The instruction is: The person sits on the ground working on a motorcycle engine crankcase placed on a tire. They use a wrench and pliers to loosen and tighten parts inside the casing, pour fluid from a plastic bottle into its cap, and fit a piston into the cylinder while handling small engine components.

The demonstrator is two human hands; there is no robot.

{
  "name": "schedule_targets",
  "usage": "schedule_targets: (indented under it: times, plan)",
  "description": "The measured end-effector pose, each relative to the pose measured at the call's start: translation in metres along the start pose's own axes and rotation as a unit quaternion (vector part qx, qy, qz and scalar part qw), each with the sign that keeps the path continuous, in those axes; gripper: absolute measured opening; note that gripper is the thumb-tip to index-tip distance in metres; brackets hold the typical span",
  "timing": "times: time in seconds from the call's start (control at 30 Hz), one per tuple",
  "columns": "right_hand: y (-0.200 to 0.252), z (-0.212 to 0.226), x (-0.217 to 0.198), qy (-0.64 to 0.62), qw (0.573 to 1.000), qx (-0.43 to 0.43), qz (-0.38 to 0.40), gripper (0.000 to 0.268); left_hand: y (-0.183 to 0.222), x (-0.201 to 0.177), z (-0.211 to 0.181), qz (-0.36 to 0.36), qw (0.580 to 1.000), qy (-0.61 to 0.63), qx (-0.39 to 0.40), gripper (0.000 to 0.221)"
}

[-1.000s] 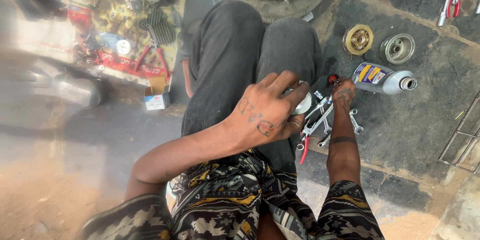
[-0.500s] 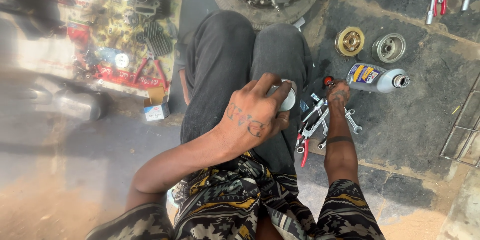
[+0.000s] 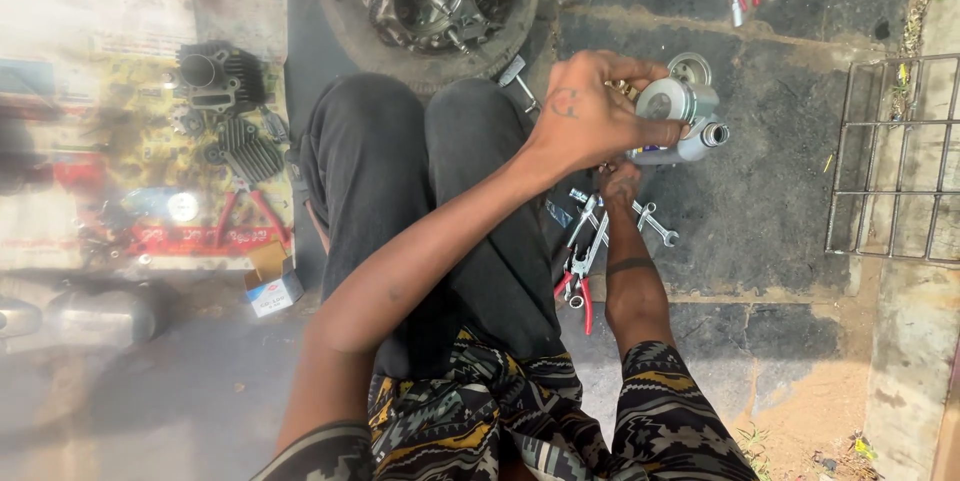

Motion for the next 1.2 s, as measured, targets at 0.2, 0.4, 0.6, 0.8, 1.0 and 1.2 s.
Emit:
schedule_targets:
  times: [0.2, 0.4, 0.6, 0.8, 1.0, 1.2]
  plan:
    - [0.006, -0.018, -0.028, -0.226, 0.969, 0.065, -0.073, 0.021, -0.05, 0.038, 0.059, 0.0, 0.997, 0.034, -0.063, 0.057]
    - [0.024, -0.004, -0.008, -0.235, 0.966, 0.057, -0.089, 0.018, -0.052, 0.047, 0.071, 0.007, 0.968, 0.203, -0.145, 0.061]
    - [0.018, -0.019, 0.031, -0.212, 0.945, 0.205, -0.139, 0.018, -0.052, 0.02, 0.089, 0.034, 0.938, 0.32, -0.13, 0.064]
    - [0.022, 0.049, -0.071, -0.548, 0.799, 0.189, -0.161, 0.021, -0.047, 0.006, 0.073, -0.014, 0.948, 0.289, -0.131, 0.065]
    - [0.049, 0.18, -0.254, -0.596, 0.783, -0.003, -0.178, 0.022, -0.045, 0.016, 0.063, -0.023, 0.97, 0.21, -0.123, 0.064]
    - [0.054, 0.259, -0.337, -0.447, 0.874, -0.122, -0.145, 0.026, -0.049, 0.02, 0.071, -0.041, 0.96, 0.229, -0.152, 0.061]
Point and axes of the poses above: each hand's wrist, its own y-axis away from the middle knuckle, its own x-axis out of the palm, z = x × y, the point moved 1 cm from there along -y, towards the middle knuckle, and after that the axes turned 2 degrees about y, right-handed, at the moved point
